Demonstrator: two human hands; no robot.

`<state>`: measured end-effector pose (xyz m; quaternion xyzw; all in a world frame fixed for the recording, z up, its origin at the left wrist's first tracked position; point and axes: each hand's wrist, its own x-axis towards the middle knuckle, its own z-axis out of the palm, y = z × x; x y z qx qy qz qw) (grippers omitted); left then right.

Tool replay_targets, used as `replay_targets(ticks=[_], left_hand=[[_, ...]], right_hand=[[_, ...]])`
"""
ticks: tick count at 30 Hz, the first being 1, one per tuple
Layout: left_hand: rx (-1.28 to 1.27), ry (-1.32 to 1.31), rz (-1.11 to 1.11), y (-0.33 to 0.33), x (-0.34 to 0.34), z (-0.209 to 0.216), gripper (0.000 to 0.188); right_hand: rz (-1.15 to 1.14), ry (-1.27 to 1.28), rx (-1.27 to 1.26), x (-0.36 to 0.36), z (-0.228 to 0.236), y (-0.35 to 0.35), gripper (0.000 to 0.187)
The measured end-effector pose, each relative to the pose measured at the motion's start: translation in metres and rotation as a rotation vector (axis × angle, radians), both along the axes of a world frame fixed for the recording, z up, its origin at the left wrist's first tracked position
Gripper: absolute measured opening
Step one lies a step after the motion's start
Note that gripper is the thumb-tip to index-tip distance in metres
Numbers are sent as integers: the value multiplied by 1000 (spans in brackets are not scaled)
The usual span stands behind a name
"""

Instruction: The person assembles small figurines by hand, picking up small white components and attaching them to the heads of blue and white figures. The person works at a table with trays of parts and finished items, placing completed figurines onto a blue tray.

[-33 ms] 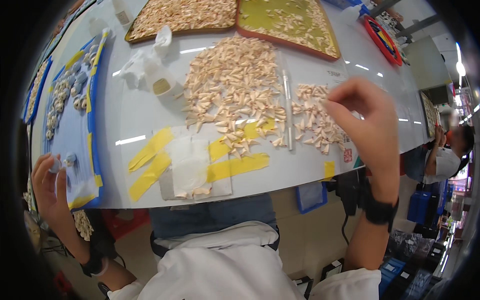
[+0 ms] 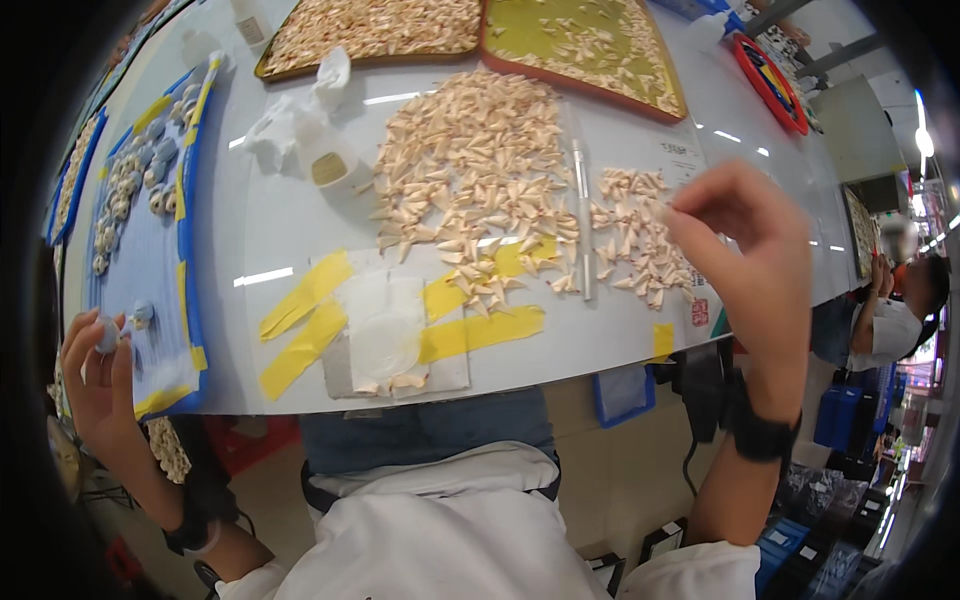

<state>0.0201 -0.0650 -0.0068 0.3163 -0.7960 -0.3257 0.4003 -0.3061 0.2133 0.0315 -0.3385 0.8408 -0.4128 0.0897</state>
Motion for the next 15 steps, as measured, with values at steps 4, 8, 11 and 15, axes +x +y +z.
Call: replay_targets(ticks=[4,8,11,15], left_hand=[[83,138,-201,40,3,7,16],[366,270,-374,72,-17,-7,34],[634,480,-453,89,-33,-24,33],[818,387,-421,98,-41,-27,40]], right_hand=[[39,-141,-172,38,13,-1,12],[89,-288,-330,67,3,1,14],[122,-404,-384,82,-10,-5,15],[147,-289,-320,89,-14,-26,14]])
